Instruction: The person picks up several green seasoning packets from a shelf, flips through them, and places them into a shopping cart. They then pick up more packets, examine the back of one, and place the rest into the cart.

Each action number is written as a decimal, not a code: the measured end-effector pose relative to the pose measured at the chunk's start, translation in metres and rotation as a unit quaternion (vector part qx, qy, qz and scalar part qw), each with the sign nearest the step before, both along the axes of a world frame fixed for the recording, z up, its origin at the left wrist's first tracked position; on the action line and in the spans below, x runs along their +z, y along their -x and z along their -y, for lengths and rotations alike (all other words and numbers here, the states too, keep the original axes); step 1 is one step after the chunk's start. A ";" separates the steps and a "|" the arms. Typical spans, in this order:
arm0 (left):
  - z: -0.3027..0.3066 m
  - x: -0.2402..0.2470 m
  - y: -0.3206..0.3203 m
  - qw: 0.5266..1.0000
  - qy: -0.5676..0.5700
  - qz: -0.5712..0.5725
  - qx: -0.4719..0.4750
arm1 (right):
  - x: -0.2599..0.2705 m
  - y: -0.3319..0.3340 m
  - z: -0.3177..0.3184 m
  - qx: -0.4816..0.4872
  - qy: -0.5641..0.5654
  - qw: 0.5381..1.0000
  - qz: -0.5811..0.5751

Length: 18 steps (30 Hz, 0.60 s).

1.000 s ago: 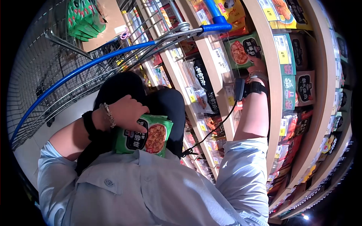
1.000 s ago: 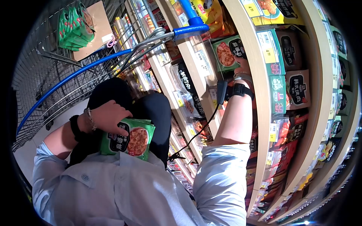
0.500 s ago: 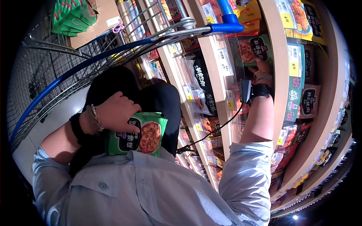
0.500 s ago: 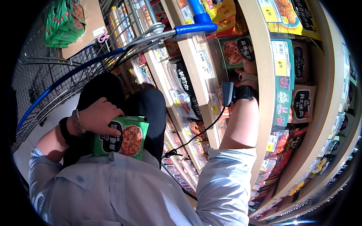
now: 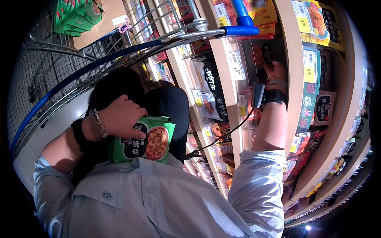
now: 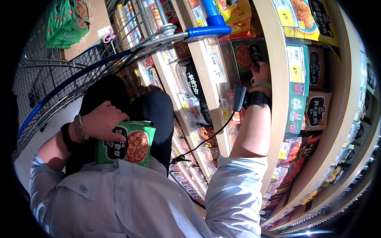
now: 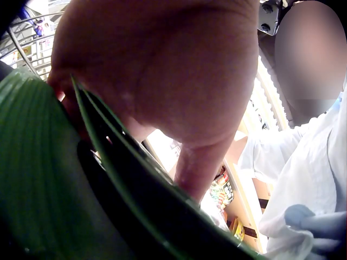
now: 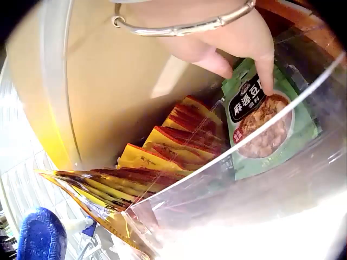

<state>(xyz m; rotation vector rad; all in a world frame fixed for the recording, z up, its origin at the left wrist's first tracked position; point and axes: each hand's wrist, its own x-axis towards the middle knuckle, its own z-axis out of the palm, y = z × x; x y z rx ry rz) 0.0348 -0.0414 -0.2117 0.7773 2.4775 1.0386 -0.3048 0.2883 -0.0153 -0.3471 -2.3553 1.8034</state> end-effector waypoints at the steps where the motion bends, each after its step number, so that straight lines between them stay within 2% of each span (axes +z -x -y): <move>1: 0.000 -0.001 0.000 1.000 0.000 0.001 0.001 | -0.001 0.000 0.004 0.005 -0.008 1.000 0.014; 3: 0.000 -0.001 0.000 1.000 0.000 0.002 0.002 | -0.002 -0.004 0.015 0.010 -0.016 0.999 0.029; 5: -0.001 -0.001 -0.001 1.000 -0.003 0.000 0.005 | 0.000 -0.013 0.027 0.061 -0.030 0.989 0.131; 6: -0.001 -0.001 -0.001 1.000 -0.002 0.000 0.005 | -0.002 -0.018 0.030 0.061 -0.029 0.989 0.131; 8: -0.001 0.000 -0.001 1.000 -0.005 -0.002 0.009 | -0.003 -0.031 0.038 0.121 -0.154 0.976 0.091; 9: 0.000 0.000 -0.001 1.000 -0.004 -0.002 0.009 | -0.001 -0.033 0.039 0.122 -0.152 0.977 0.090; 11: 0.000 0.001 -0.001 1.000 -0.005 0.010 0.003 | 0.001 -0.036 0.043 0.231 -0.232 0.927 0.182; 12: 0.000 0.002 -0.002 1.000 -0.005 0.010 0.004 | 0.000 -0.040 0.045 0.232 -0.232 0.927 0.182; 14: -0.001 0.001 -0.002 1.000 -0.003 0.012 0.000 | -0.005 -0.049 0.051 0.279 -0.293 0.881 0.244; 18: -0.002 0.001 -0.003 1.000 -0.005 -0.002 0.007 | -0.015 -0.051 0.055 0.236 -0.282 0.903 0.223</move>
